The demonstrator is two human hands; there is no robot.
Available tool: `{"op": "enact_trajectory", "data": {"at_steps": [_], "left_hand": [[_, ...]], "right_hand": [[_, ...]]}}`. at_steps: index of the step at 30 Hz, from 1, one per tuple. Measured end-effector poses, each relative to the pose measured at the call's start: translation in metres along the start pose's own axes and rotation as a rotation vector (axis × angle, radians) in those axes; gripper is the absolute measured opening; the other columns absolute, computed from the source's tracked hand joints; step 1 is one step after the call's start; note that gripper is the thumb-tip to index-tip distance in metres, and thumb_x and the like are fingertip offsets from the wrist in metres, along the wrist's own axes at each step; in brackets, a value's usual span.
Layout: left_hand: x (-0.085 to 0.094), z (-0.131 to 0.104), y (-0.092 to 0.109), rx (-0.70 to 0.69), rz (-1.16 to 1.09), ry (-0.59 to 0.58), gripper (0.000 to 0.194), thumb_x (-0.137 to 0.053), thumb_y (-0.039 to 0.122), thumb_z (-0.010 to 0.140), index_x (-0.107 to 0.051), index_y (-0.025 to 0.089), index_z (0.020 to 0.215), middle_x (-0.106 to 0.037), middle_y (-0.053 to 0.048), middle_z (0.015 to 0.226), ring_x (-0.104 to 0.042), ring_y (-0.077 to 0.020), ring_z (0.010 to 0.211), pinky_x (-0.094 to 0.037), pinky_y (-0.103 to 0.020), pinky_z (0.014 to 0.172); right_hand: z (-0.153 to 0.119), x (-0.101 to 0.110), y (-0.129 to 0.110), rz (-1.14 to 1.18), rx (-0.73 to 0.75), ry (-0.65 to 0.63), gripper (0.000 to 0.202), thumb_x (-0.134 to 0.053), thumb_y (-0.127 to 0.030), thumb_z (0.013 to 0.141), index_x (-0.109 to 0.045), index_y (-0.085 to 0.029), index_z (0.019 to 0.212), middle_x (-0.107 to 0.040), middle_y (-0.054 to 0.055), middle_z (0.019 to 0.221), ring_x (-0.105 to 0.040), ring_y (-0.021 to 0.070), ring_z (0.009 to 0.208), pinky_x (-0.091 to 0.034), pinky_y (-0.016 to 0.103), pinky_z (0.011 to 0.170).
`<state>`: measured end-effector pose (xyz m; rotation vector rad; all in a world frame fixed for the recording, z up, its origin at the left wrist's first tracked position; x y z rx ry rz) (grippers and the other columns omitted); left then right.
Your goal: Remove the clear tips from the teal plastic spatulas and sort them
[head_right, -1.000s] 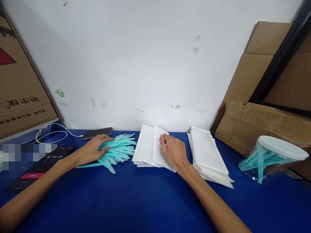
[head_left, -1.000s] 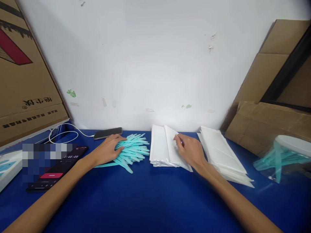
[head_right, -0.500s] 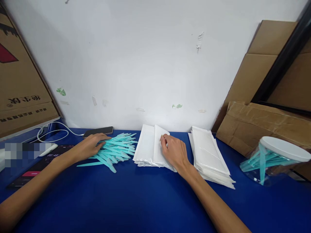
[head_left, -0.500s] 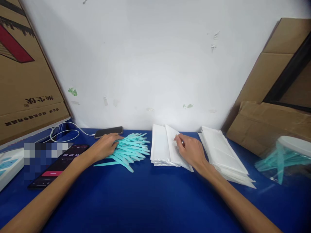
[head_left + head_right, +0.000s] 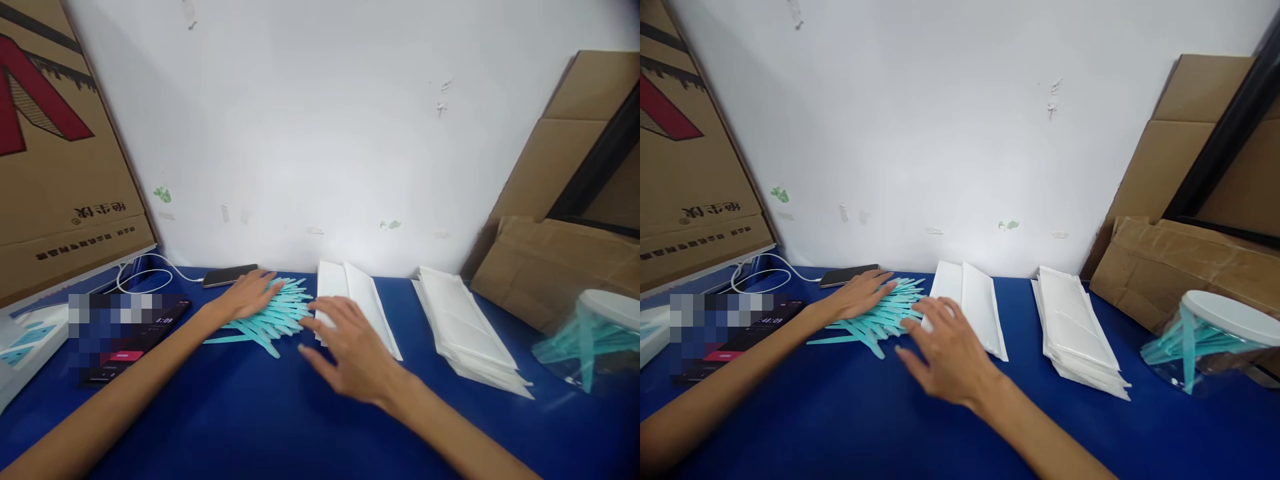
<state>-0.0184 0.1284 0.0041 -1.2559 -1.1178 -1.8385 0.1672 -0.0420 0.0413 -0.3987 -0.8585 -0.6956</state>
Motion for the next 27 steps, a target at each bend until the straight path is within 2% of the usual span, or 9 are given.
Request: {"op": "enact_trajectory", "data": {"at_steps": [2,4,6,8,13,17,20,23,27], "left_hand": [[-0.005,0.020,0.005,-0.005,-0.004,-0.012,0.069,-0.031,0.067,0.093,-0.063,0.018,0.128,-0.061,-0.018,0.134,-0.052,-0.0367,0.128,-0.037,-0.051,0.104],[-0.008,0.035,0.011,-0.021,0.000,-0.007,0.064,-0.032,0.064,0.094,-0.069,0.017,0.115,-0.068,-0.017,0.119,-0.059,-0.0338,0.116,-0.041,-0.044,0.098],[-0.010,0.044,0.017,-0.040,0.002,0.000,0.060,-0.029,0.058,0.095,-0.071,0.015,0.101,-0.070,-0.018,0.107,-0.062,-0.0329,0.106,-0.043,-0.042,0.092],[-0.012,0.044,0.023,-0.062,-0.001,0.000,0.059,-0.024,0.054,0.097,-0.069,0.015,0.092,-0.070,-0.017,0.098,-0.063,-0.0319,0.099,-0.044,-0.042,0.088],[-0.018,0.018,0.035,-0.182,-0.022,-0.026,0.053,-0.022,0.052,0.100,-0.063,0.020,0.095,-0.066,-0.009,0.094,-0.059,-0.0270,0.095,-0.043,-0.040,0.090],[-0.019,-0.015,0.041,-0.265,-0.014,-0.026,0.046,-0.026,0.051,0.100,-0.061,0.022,0.110,-0.064,-0.008,0.108,-0.054,-0.0261,0.105,-0.039,-0.043,0.099],[-0.018,-0.035,0.048,-0.336,0.029,0.000,0.042,-0.025,0.047,0.102,-0.059,0.023,0.109,-0.062,-0.007,0.105,-0.053,-0.0249,0.102,-0.039,-0.042,0.097],[-0.019,-0.043,0.049,-0.303,0.053,-0.017,0.041,-0.022,0.043,0.104,-0.058,0.023,0.105,-0.060,-0.006,0.099,-0.053,-0.0237,0.097,-0.040,-0.041,0.094],[-0.021,-0.047,0.054,-0.311,0.063,-0.016,0.040,-0.023,0.041,0.104,-0.058,0.022,0.101,-0.059,-0.007,0.096,-0.053,-0.0242,0.093,-0.042,-0.041,0.090]], "right_hand": [[0.004,-0.018,-0.029,-0.002,0.099,-0.057,0.035,-0.047,-0.039,0.098,-0.058,-0.020,0.125,-0.056,0.015,0.135,-0.045,0.0295,0.132,-0.031,0.051,0.113],[0.007,-0.036,-0.050,0.014,0.147,-0.128,0.033,-0.045,-0.035,0.099,-0.057,-0.019,0.125,-0.054,0.014,0.138,-0.042,0.0278,0.135,-0.032,0.047,0.114],[0.008,-0.047,-0.061,0.054,0.170,-0.171,0.029,-0.046,-0.034,0.099,-0.059,-0.019,0.120,-0.054,0.012,0.138,-0.042,0.0253,0.135,-0.035,0.042,0.112],[0.008,-0.052,-0.061,0.086,0.154,-0.189,0.027,-0.046,-0.034,0.100,-0.060,-0.020,0.117,-0.052,0.011,0.141,-0.039,0.0238,0.138,-0.035,0.040,0.113],[0.004,-0.052,-0.048,0.096,0.054,-0.187,0.029,-0.044,-0.035,0.101,-0.056,-0.021,0.123,-0.041,0.011,0.151,-0.028,0.0257,0.145,-0.030,0.047,0.116],[0.003,-0.054,-0.043,0.097,0.011,-0.159,0.028,-0.048,-0.036,0.099,-0.057,-0.021,0.121,-0.044,0.011,0.147,-0.034,0.0263,0.142,-0.032,0.048,0.115],[0.005,-0.055,-0.040,0.087,-0.009,-0.136,0.021,-0.051,-0.034,0.099,-0.059,-0.020,0.113,-0.052,0.011,0.137,-0.043,0.0255,0.133,-0.037,0.046,0.112],[0.006,-0.055,-0.035,0.102,-0.038,-0.145,0.016,-0.055,-0.032,0.097,-0.059,-0.021,0.107,-0.055,0.010,0.129,-0.049,0.0252,0.126,-0.046,0.043,0.104],[0.003,-0.054,-0.023,0.179,-0.108,-0.137,0.025,-0.059,-0.035,0.094,-0.056,-0.021,0.114,-0.052,0.010,0.135,-0.042,0.0257,0.135,-0.049,0.043,0.104]]}}
Point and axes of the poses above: each hand's wrist, its own z-axis towards the middle knuckle, its own x-axis out of the back of the hand, y = z × x, the point moved 7 cm from there along z, towards the middle knuckle
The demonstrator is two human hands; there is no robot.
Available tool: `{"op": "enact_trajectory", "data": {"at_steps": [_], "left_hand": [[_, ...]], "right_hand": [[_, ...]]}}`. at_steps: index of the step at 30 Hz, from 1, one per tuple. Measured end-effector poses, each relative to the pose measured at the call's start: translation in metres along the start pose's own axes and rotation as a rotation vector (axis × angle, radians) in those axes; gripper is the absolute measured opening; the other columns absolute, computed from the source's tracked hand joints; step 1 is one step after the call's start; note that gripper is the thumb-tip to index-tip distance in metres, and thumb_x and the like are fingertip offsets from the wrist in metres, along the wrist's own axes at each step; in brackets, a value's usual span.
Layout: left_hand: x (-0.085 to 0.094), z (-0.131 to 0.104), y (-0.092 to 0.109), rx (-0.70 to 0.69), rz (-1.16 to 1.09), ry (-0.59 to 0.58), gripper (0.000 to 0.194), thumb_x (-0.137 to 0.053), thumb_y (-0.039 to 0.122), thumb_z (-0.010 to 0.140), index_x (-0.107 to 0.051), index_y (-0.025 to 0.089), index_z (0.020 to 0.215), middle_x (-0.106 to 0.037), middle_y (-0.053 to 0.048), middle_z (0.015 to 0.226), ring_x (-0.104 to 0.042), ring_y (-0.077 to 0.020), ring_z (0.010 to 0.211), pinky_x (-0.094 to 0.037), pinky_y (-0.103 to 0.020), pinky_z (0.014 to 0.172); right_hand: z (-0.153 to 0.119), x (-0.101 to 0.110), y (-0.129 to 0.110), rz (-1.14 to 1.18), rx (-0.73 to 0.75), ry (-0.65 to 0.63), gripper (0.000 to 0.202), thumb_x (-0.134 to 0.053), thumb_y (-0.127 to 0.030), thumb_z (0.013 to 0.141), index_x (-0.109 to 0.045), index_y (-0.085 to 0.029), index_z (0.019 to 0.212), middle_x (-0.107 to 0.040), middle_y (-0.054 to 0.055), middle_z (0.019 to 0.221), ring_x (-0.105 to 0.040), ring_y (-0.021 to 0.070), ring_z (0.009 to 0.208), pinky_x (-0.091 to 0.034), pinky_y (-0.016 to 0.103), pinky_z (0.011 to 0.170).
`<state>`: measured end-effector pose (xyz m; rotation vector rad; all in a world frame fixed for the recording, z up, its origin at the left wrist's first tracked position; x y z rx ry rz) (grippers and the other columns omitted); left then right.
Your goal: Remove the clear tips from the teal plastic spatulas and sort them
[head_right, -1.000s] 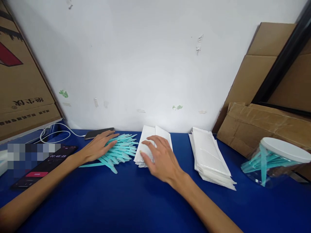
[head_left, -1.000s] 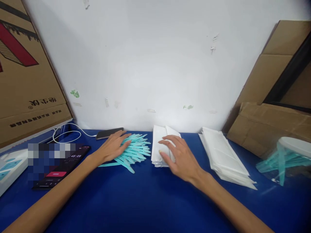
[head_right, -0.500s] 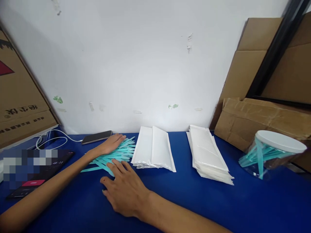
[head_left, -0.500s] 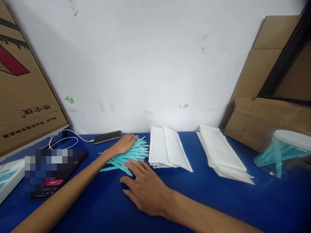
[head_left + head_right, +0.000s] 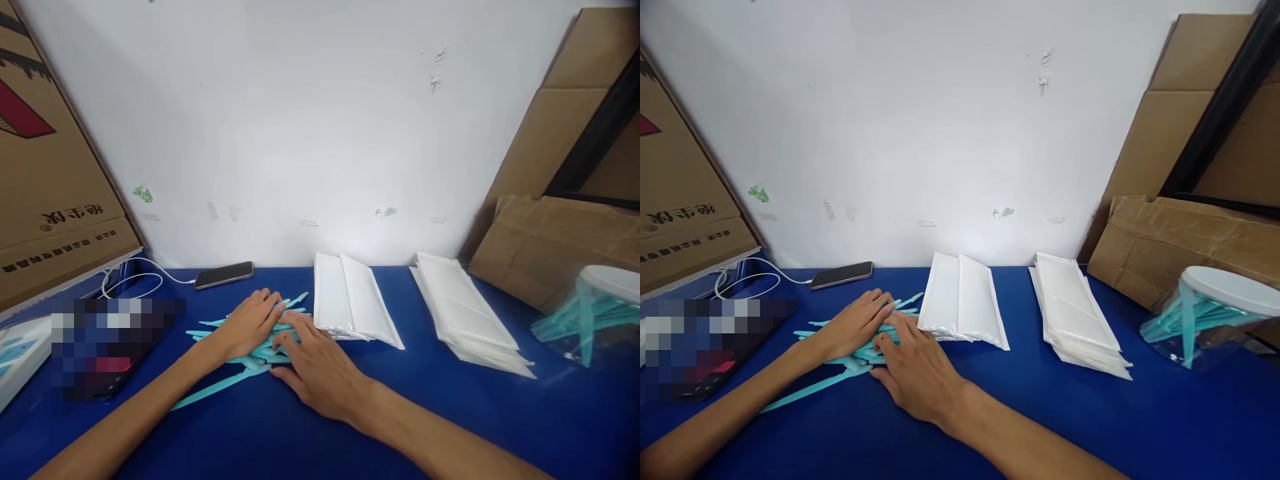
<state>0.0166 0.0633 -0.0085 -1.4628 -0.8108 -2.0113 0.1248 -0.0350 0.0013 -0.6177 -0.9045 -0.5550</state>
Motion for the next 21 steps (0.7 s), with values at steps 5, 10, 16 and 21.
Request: {"op": "enact_trajectory", "data": {"at_steps": [5,10,16,21], "left_hand": [[0.002,-0.001,0.000,0.045,-0.005,0.033,0.040,-0.022,0.041,0.104,-0.058,0.022,0.099,-0.057,-0.007,0.093,-0.054,-0.0243,0.090,-0.044,-0.040,0.084],[0.002,-0.002,0.001,0.066,0.017,0.030,0.041,-0.021,0.042,0.104,-0.057,0.021,0.103,-0.057,-0.007,0.095,-0.054,-0.0239,0.091,-0.044,-0.041,0.088],[0.006,-0.002,0.004,0.037,0.003,0.011,0.047,-0.017,0.045,0.104,-0.058,0.022,0.100,-0.058,-0.006,0.095,-0.054,-0.0232,0.091,-0.044,-0.041,0.090],[0.020,-0.010,-0.001,0.068,-0.089,-0.223,0.059,-0.022,0.062,0.099,-0.053,0.028,0.136,-0.059,-0.009,0.129,-0.051,-0.0283,0.120,-0.041,-0.043,0.100]], "right_hand": [[-0.002,0.002,0.020,0.033,-0.096,0.004,0.057,-0.056,-0.053,0.092,-0.046,-0.019,0.137,-0.039,0.013,0.152,-0.026,0.0293,0.147,-0.038,0.051,0.114],[-0.002,0.002,0.041,-0.037,-0.275,-0.036,0.069,-0.031,-0.059,0.100,-0.030,-0.016,0.154,-0.035,0.015,0.157,-0.027,0.0301,0.147,-0.037,0.053,0.113],[0.000,0.004,0.051,-0.121,-0.403,-0.031,0.069,-0.018,-0.058,0.102,-0.034,-0.016,0.154,-0.036,0.014,0.157,-0.030,0.0290,0.146,-0.034,0.049,0.115],[0.024,-0.001,0.054,-0.087,-0.327,-0.133,0.076,-0.015,-0.060,0.101,-0.039,-0.008,0.151,-0.036,0.017,0.155,-0.027,0.0291,0.147,-0.023,0.047,0.120]]}}
Point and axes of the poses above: each hand's wrist, its own z-axis towards the middle knuckle, its own x-axis out of the back of the hand, y = z × x, the point moved 7 cm from there along z, towards the middle knuckle
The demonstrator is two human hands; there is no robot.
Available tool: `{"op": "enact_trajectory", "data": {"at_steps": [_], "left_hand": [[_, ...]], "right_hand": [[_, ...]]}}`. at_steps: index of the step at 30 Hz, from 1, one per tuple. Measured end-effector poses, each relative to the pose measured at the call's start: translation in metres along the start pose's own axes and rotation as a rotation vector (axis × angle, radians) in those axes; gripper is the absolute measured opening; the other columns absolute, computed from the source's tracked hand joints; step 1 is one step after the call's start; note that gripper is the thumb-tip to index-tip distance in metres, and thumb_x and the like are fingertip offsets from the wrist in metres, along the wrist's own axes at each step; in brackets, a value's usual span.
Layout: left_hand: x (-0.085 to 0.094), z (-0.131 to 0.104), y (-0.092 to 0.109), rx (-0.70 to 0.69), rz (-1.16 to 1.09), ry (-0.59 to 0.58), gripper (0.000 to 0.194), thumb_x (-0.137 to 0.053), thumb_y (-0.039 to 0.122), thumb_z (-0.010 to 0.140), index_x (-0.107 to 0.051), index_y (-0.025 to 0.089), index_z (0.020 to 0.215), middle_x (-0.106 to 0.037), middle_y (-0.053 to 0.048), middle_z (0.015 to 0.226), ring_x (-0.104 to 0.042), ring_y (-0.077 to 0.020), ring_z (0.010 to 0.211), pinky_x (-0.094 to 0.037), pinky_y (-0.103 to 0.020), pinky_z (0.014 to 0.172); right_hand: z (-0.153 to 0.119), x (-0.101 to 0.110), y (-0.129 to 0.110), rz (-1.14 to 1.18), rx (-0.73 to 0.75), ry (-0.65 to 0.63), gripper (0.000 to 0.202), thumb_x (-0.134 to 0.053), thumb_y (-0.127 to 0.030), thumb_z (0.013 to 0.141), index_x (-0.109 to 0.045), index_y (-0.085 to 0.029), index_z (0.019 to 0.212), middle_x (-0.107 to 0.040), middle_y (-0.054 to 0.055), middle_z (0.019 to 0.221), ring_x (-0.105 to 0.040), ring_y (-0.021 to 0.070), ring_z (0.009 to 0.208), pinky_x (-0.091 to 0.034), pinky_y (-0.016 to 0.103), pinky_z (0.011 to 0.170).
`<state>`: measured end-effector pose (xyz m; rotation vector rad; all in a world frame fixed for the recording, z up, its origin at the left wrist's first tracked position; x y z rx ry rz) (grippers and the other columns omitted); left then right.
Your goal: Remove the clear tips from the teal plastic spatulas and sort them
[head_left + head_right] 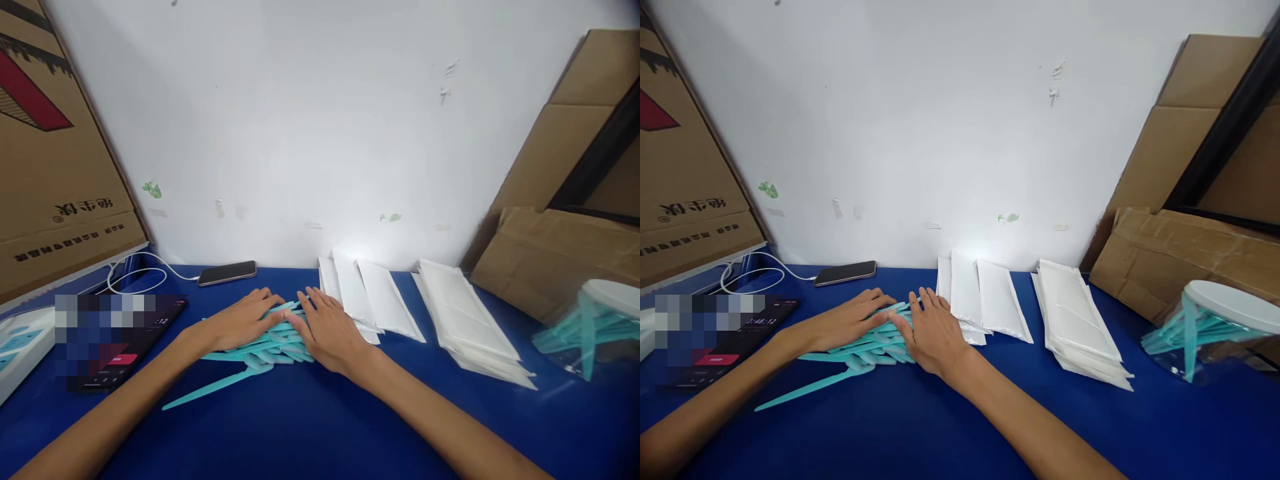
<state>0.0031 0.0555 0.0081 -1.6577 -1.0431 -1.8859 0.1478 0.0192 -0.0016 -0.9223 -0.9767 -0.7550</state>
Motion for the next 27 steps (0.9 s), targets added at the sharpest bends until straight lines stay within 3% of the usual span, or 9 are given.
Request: {"op": "enact_trajectory", "data": {"at_steps": [2,4,6,9,13,16,21,24,27], "left_hand": [[0.006,-0.008,-0.015,0.129,-0.007,-0.124,0.070,-0.024,0.070,0.095,-0.035,0.031,0.151,-0.040,-0.011,0.154,-0.036,-0.0360,0.139,-0.036,-0.051,0.106],[0.014,-0.016,-0.032,0.260,-0.014,-0.201,0.085,-0.031,0.077,0.088,-0.022,0.028,0.157,-0.023,-0.014,0.162,-0.022,-0.0415,0.147,-0.033,-0.057,0.108],[0.017,-0.020,-0.038,0.243,-0.030,-0.262,0.104,-0.049,0.081,0.078,-0.012,0.025,0.158,-0.016,-0.015,0.164,-0.017,-0.0412,0.148,-0.034,-0.055,0.110],[0.014,-0.025,-0.036,0.192,-0.015,-0.331,0.124,-0.067,0.080,0.063,-0.008,0.026,0.159,-0.012,-0.016,0.164,-0.014,-0.0424,0.148,-0.032,-0.057,0.112],[0.001,-0.028,-0.020,0.169,0.047,-0.371,0.143,-0.077,0.077,0.047,-0.004,0.025,0.159,-0.007,-0.019,0.165,-0.005,-0.0460,0.148,-0.023,-0.064,0.114],[-0.004,-0.025,-0.016,0.190,0.048,-0.335,0.138,-0.079,0.075,0.048,-0.013,0.026,0.158,-0.015,-0.020,0.163,-0.008,-0.0477,0.148,-0.026,-0.064,0.112],[0.002,-0.017,-0.015,0.083,-0.047,-0.227,0.097,-0.076,0.070,0.061,-0.043,0.034,0.145,-0.045,-0.011,0.141,-0.041,-0.0395,0.132,-0.039,-0.053,0.105],[0.004,-0.016,-0.012,0.051,-0.093,-0.218,0.086,-0.074,0.068,0.065,-0.046,0.036,0.140,-0.050,-0.006,0.125,-0.048,-0.0325,0.118,-0.042,-0.045,0.099],[0.002,-0.014,-0.009,0.050,-0.085,-0.213,0.085,-0.072,0.070,0.067,-0.045,0.036,0.140,-0.050,-0.006,0.122,-0.047,-0.0320,0.115,-0.040,-0.044,0.098]], "right_hand": [[0.010,-0.005,-0.001,0.041,0.027,-0.092,0.079,-0.016,-0.064,0.100,-0.039,-0.007,0.150,-0.037,0.018,0.155,-0.027,0.0306,0.147,-0.022,0.049,0.120],[0.017,-0.010,-0.004,0.081,0.057,-0.177,0.082,-0.016,-0.066,0.098,-0.037,-0.008,0.152,-0.036,0.017,0.156,-0.027,0.0311,0.147,-0.021,0.050,0.120],[0.019,-0.014,-0.004,0.096,0.060,-0.212,0.083,-0.014,-0.067,0.098,-0.035,-0.009,0.153,-0.036,0.017,0.156,-0.027,0.0314,0.147,-0.021,0.051,0.119],[0.017,-0.014,-0.006,0.045,0.078,-0.163,0.079,-0.013,-0.064,0.099,-0.043,-0.010,0.149,-0.045,0.018,0.150,-0.036,0.0325,0.142,-0.026,0.052,0.116],[0.012,-0.007,-0.012,-0.089,0.155,-0.026,0.068,-0.017,-0.056,0.103,-0.057,-0.012,0.136,-0.063,0.017,0.126,-0.055,0.0292,0.118,-0.039,0.048,0.105],[0.009,-0.005,-0.016,-0.143,0.188,0.020,0.064,-0.017,-0.052,0.104,-0.061,-0.013,0.131,-0.065,0.015,0.116,-0.056,0.0276,0.109,-0.043,0.046,0.099],[0.007,-0.005,-0.020,-0.166,0.196,0.035,0.061,-0.018,-0.049,0.105,-0.063,-0.013,0.126,-0.064,0.013,0.108,-0.056,0.0255,0.105,-0.045,0.042,0.095],[0.007,-0.006,-0.022,-0.168,0.174,0.056,0.059,-0.021,-0.047,0.105,-0.063,-0.012,0.126,-0.064,0.014,0.112,-0.055,0.0260,0.106,-0.045,0.043,0.095],[0.008,-0.008,-0.026,-0.181,0.157,0.085,0.055,-0.023,-0.042,0.106,-0.064,-0.010,0.125,-0.063,0.016,0.116,-0.054,0.0276,0.110,-0.046,0.043,0.095]]}}
Point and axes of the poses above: each hand's wrist, its own z-axis towards the middle knuckle, its own x-axis out of the back of the hand, y = z × x, the point moved 7 cm from there along z, towards the middle knuckle
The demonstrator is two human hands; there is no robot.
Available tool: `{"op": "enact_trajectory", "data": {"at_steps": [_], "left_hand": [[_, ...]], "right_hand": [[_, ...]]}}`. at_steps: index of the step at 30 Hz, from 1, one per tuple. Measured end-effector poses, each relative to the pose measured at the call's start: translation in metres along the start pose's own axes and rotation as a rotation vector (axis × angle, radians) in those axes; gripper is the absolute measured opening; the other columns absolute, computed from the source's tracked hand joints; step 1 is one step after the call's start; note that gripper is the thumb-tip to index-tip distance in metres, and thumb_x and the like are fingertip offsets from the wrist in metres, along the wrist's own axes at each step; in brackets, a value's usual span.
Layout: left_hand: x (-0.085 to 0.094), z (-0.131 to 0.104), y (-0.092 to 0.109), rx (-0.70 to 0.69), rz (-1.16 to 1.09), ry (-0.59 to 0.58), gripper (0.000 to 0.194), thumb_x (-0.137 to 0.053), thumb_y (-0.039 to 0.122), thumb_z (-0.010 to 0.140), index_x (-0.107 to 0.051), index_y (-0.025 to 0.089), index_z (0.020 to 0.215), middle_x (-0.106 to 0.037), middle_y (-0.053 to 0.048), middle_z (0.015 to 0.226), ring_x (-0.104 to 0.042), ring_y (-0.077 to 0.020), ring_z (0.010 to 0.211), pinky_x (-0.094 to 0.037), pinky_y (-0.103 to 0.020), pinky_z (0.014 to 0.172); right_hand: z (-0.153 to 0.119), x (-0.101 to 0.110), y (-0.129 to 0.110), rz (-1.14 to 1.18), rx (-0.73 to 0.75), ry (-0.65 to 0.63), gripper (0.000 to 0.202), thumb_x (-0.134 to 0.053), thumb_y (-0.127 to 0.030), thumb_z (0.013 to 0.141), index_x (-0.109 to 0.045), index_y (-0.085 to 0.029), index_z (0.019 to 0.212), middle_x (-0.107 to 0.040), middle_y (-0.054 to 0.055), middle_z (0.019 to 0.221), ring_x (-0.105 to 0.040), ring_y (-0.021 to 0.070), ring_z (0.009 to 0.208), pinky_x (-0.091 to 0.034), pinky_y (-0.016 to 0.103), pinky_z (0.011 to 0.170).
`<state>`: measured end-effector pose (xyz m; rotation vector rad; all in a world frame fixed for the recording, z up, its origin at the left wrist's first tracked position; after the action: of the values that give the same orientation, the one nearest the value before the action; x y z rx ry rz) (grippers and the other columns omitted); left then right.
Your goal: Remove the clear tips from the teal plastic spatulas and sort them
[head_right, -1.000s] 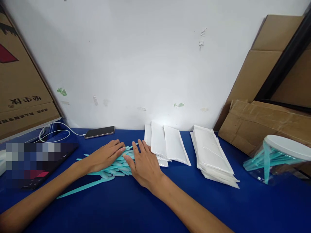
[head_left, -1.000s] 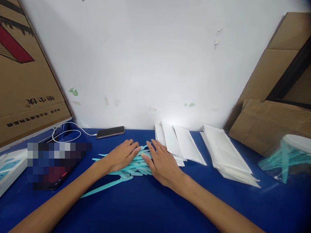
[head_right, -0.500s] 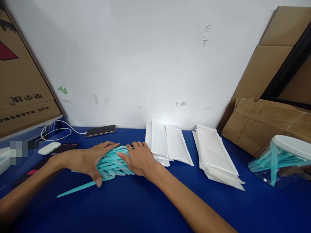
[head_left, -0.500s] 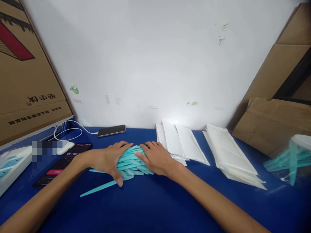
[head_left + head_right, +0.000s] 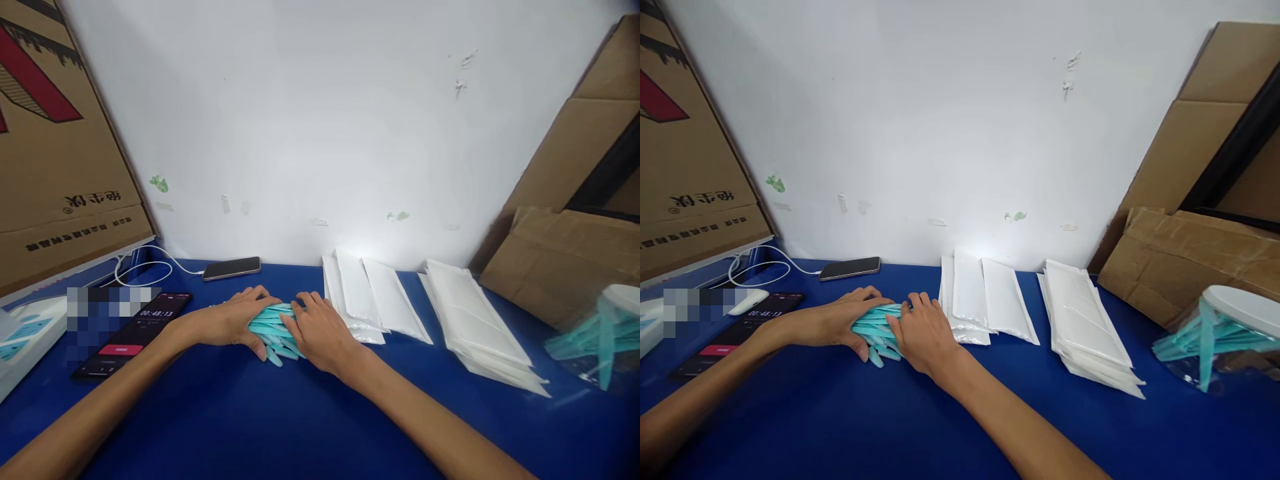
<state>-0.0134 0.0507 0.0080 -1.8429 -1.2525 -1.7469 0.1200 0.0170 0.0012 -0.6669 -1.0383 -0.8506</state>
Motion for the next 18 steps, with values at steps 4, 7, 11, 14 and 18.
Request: {"op": "enact_trajectory", "data": {"at_steps": [4,7,11,14,18], "left_hand": [[-0.004,0.006,0.001,-0.062,0.061,0.075,0.084,-0.064,0.076,0.070,-0.045,0.035,0.141,-0.048,-0.008,0.127,-0.045,-0.0336,0.119,-0.034,-0.045,0.102],[-0.009,0.010,0.000,-0.092,0.088,0.116,0.081,-0.060,0.078,0.073,-0.048,0.032,0.138,-0.050,-0.008,0.122,-0.047,-0.0321,0.113,-0.035,-0.044,0.100],[-0.012,0.011,0.004,-0.097,0.125,0.183,0.075,-0.052,0.078,0.079,-0.051,0.027,0.134,-0.050,-0.009,0.119,-0.049,-0.0304,0.108,-0.037,-0.044,0.097],[-0.015,0.011,0.009,-0.107,0.163,0.244,0.074,-0.045,0.077,0.085,-0.048,0.023,0.136,-0.051,-0.010,0.120,-0.050,-0.0300,0.107,-0.039,-0.045,0.096],[-0.019,0.015,0.010,-0.100,0.224,0.327,0.077,-0.041,0.079,0.084,-0.049,0.022,0.136,-0.052,-0.012,0.121,-0.053,-0.0302,0.103,-0.041,-0.047,0.093]], "right_hand": [[0.003,-0.005,-0.003,-0.025,-0.014,0.011,0.055,-0.023,-0.039,0.106,-0.066,-0.009,0.120,-0.066,0.017,0.111,-0.055,0.0281,0.110,-0.046,0.044,0.094],[0.003,-0.006,0.001,0.017,-0.060,0.045,0.054,-0.023,-0.041,0.106,-0.062,-0.011,0.127,-0.066,0.016,0.117,-0.055,0.0274,0.114,-0.045,0.045,0.098],[0.000,-0.007,0.017,0.148,-0.221,0.077,0.062,-0.019,-0.048,0.105,-0.053,-0.009,0.139,-0.057,0.018,0.137,-0.047,0.0286,0.131,-0.040,0.048,0.107],[-0.003,-0.008,0.025,0.241,-0.314,0.037,0.066,-0.017,-0.052,0.104,-0.051,-0.009,0.141,-0.052,0.019,0.144,-0.042,0.0297,0.138,-0.032,0.049,0.114],[-0.004,-0.011,0.027,0.336,-0.380,-0.010,0.070,-0.016,-0.054,0.103,-0.048,-0.007,0.144,-0.048,0.020,0.147,-0.041,0.0321,0.139,-0.029,0.050,0.115]]}}
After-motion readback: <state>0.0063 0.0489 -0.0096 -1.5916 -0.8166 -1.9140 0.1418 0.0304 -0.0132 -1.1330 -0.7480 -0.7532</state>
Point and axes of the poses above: each hand's wrist, its own z-axis towards the middle knuckle, its own x-axis out of the back of the hand, y = z × x, the point moved 7 cm from there along z, towards the middle knuckle
